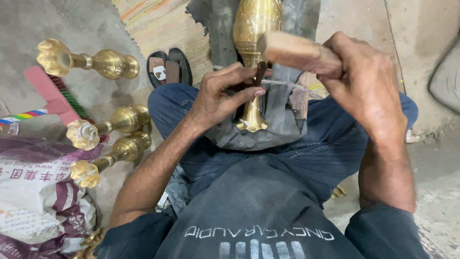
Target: The person sits on the floor with a brass vase held against a sandbag on their lap and hammers a chisel against the vase's surface using a wooden mallet, working the metal around the neck and body. Finished brass vases and parts lie on the floor beside them.
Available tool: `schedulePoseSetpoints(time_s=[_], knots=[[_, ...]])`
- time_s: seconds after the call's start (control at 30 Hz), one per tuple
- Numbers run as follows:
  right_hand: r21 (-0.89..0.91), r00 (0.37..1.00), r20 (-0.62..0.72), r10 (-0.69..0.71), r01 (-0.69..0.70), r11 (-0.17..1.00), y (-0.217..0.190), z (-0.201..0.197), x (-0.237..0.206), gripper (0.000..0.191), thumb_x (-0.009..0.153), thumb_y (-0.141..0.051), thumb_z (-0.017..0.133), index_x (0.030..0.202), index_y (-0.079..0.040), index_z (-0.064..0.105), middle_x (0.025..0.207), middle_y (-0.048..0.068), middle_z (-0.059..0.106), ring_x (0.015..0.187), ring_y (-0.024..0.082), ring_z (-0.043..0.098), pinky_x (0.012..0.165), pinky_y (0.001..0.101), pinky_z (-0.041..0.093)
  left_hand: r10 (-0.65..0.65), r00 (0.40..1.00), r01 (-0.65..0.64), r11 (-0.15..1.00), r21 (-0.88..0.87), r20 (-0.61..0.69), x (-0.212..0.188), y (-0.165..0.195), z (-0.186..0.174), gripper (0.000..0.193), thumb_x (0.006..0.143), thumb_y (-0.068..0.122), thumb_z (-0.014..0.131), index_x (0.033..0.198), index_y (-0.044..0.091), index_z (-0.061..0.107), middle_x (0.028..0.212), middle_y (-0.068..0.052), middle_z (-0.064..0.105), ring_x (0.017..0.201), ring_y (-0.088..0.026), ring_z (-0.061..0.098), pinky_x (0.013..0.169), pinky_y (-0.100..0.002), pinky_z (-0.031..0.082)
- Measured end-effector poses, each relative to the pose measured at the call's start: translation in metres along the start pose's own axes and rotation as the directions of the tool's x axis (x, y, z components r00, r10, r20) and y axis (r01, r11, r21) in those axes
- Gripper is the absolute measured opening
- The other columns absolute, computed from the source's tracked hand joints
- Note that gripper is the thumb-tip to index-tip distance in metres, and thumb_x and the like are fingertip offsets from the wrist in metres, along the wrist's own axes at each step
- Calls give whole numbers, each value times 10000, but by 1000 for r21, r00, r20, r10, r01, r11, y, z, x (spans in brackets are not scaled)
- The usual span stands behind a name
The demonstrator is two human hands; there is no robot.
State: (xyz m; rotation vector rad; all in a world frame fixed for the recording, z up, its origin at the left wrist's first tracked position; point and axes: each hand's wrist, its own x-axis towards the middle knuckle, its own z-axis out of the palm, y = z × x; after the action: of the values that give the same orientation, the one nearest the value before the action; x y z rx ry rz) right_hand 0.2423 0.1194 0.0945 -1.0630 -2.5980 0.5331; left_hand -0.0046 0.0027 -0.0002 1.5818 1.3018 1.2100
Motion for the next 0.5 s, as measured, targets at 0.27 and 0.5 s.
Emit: schedulePoseSetpoints(time_s=[0.27,0.5], knots=[[107,993,-23,114,-110,988,-3,0,3,244,941,-25,770,1089,30,583,927,210,655,878,386,677,769,449,509,38,999,-36,998,-58,23,1,1,-2,364,992,130,775,1337,64,678,1099,-42,721,928,-119,732,823,-275,645],[114,991,-58,118,-111,987,-3,-1,-1,226,953,-13,762,1083,30,582,943,217,657,895,390,682,762,452,512,17,1000,-16,998,-68,26,0,0,-1,365,977,141,791,1321,68,695,1076,-43,727,924,-123,746,817,-276,659]])
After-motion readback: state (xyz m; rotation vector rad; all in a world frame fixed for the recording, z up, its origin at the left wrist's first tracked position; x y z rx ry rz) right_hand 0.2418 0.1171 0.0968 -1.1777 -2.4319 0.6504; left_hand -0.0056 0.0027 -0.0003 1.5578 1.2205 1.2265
